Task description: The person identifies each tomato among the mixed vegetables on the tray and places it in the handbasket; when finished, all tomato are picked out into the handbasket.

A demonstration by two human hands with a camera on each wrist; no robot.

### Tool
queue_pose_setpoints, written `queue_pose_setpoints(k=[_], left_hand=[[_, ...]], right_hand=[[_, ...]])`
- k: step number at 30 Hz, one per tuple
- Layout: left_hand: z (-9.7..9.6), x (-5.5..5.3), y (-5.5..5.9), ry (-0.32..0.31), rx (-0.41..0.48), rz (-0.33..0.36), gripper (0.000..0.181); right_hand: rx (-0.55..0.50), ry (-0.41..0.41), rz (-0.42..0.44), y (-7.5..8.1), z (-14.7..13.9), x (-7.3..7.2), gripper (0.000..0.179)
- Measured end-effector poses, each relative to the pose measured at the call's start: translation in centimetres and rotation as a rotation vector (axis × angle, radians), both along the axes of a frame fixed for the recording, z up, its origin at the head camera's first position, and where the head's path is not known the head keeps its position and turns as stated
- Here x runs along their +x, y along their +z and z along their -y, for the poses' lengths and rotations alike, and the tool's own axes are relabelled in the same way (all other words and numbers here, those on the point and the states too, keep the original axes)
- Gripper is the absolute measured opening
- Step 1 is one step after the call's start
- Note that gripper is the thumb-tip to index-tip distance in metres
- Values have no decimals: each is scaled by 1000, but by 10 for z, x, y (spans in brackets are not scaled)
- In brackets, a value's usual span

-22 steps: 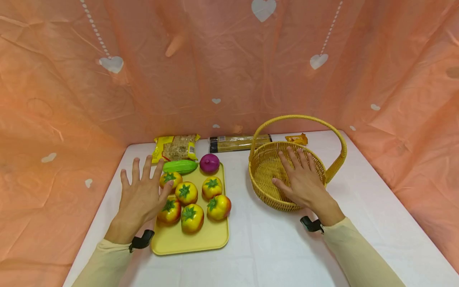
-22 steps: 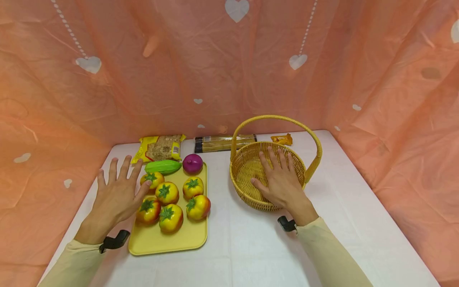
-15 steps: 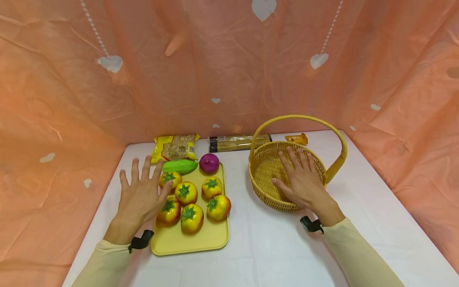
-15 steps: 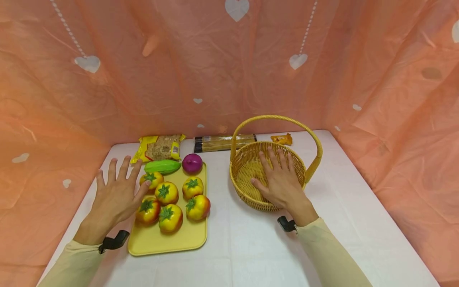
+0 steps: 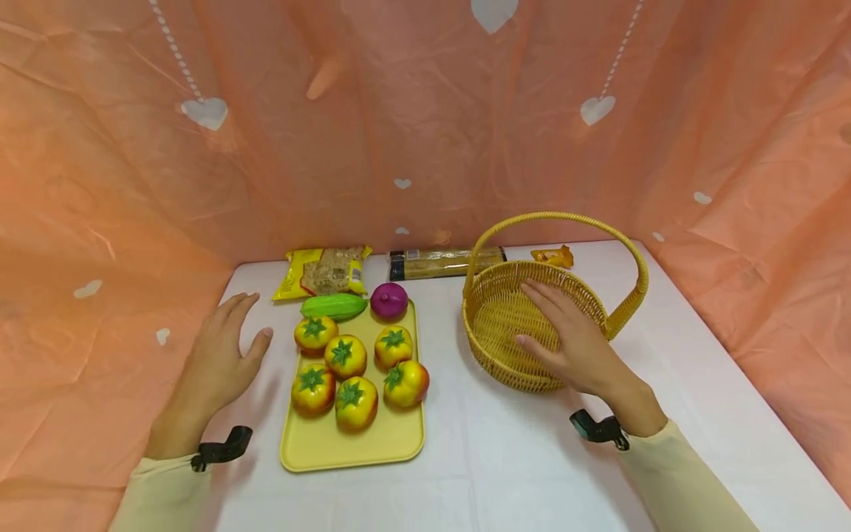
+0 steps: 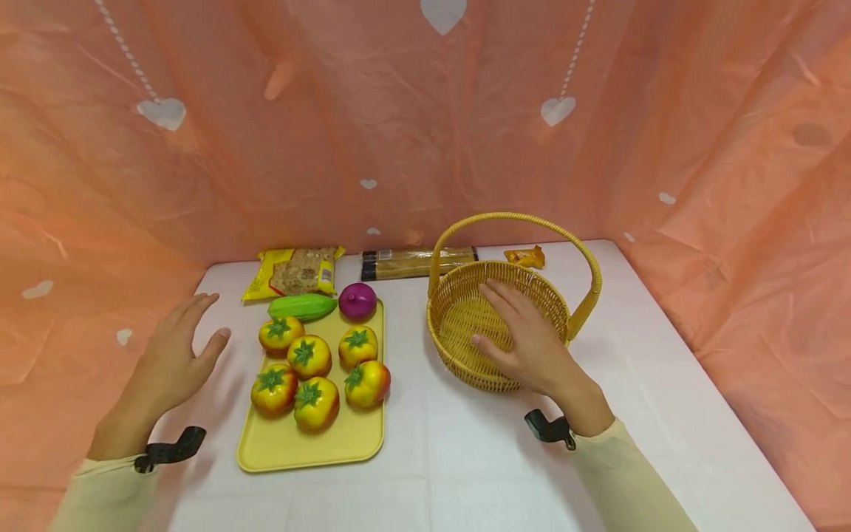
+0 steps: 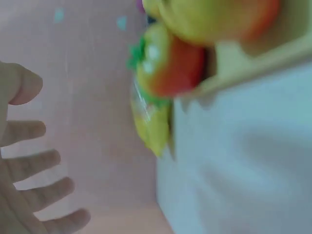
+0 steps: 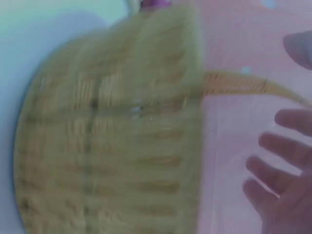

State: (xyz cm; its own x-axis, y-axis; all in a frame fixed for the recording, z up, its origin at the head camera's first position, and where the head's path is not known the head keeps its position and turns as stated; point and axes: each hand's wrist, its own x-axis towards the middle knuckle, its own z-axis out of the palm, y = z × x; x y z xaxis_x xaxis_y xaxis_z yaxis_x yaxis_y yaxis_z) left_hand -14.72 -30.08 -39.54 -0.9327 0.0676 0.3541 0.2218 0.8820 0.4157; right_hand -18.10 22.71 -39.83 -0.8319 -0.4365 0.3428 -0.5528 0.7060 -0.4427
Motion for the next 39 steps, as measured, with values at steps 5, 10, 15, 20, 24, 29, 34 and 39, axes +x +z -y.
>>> queue_pose_setpoints(k=[5,10,15,20,24,29,34,39], left_hand=[[21,-9,-16,6,89,112,58],[25,-20,-33,-8,102,375,61],[21,-30,-44,-57,81,521,63],[17,-33,-49,-125,49,493,61],[17,-33,-50,-125,15,522,66],[16,-32,-51,-115,-24,570,71],[15,-32,-54,-97,8,621,74],[10,-40,-50,-91,10,648,76]], right_hand=[[-135,118,-46,-1,18,10,79],[-174,235,-6,-8,48,16,74],[-182,306,53,-18,75,20,68],[-174,352,114,-24,98,19,67],[-163,395,151,-30,113,16,66],[-130,419,154,-37,125,13,65],[-107,398,191,-45,131,10,64],[-91,377,206,-50,136,7,65]])
